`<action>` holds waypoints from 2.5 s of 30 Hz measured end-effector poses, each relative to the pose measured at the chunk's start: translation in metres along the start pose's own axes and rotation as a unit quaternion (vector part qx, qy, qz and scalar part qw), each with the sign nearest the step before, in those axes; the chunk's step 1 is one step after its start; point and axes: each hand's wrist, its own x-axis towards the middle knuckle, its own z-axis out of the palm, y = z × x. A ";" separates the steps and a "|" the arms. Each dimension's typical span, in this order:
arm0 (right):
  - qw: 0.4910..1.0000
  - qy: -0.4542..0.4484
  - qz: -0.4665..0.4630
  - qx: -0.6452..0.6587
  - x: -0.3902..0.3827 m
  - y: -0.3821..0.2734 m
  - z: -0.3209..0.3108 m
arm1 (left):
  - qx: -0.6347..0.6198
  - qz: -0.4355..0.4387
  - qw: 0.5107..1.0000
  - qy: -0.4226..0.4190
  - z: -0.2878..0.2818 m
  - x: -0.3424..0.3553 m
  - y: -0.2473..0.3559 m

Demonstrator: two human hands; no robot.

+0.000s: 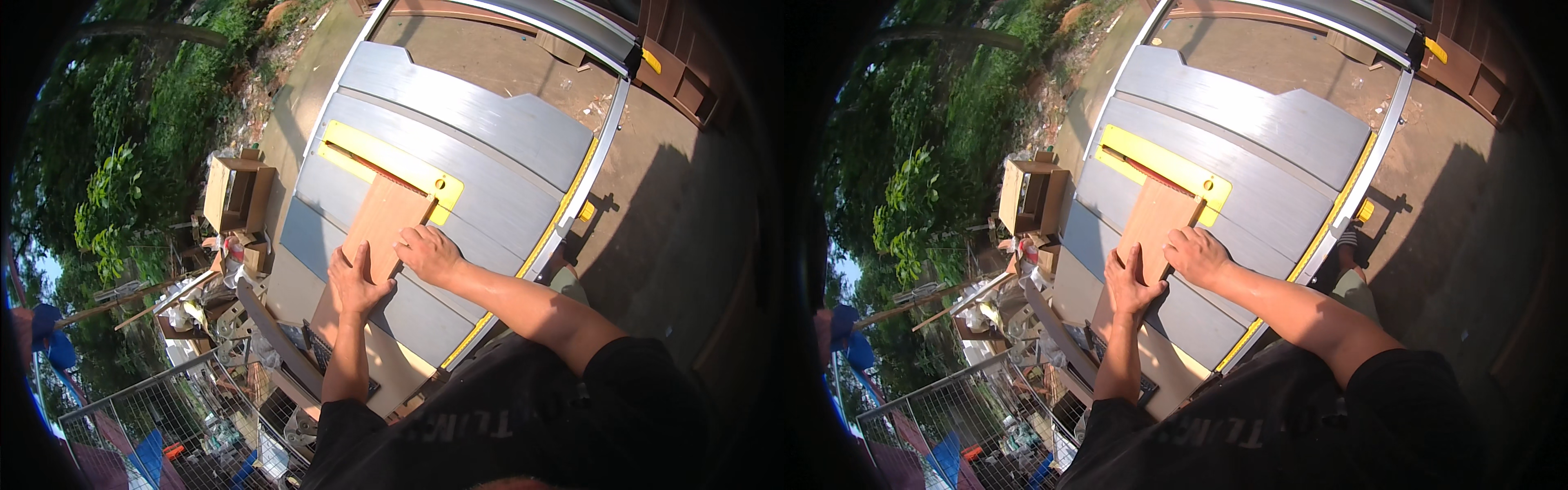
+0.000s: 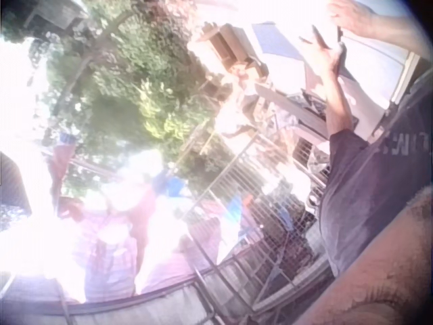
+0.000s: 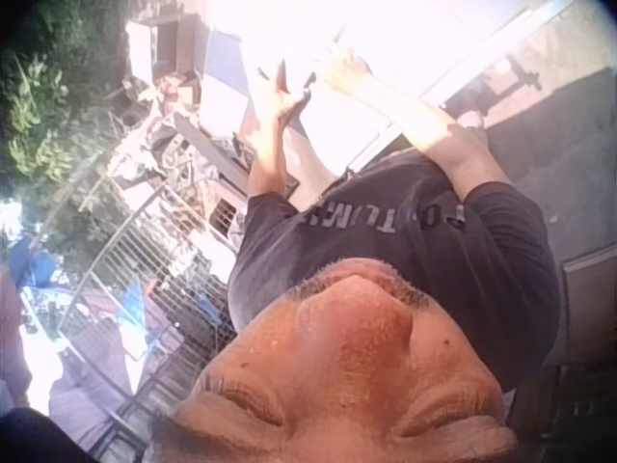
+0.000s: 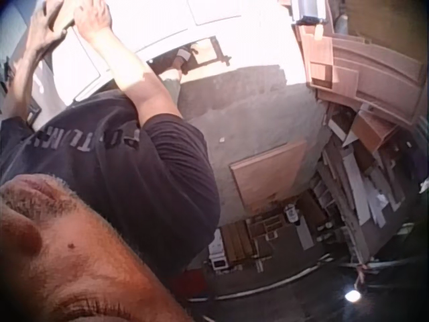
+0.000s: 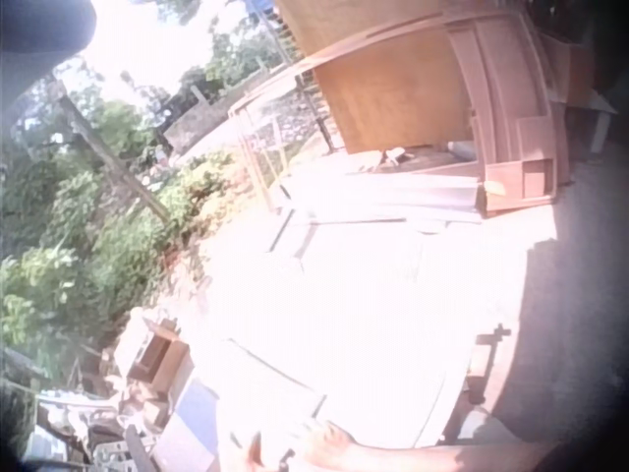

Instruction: The person uses a table saw to cut multiple wooden planks. They position each plank against the fence, feed it through the blade, and remove the cut pieces, repeating the process for several planks.

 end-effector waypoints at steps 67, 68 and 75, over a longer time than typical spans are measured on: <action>0.997 0.061 -0.036 -0.024 0.002 0.001 -0.001 | -0.012 -0.013 1.000 -0.010 -0.005 0.000 0.007; 0.997 0.061 -0.038 -0.025 0.002 0.001 0.000 | -0.015 -0.014 1.000 -0.013 -0.005 0.000 0.007; 0.996 0.069 -0.043 -0.030 0.002 0.001 0.000 | -0.004 -0.005 1.000 -0.005 -0.004 -0.001 0.004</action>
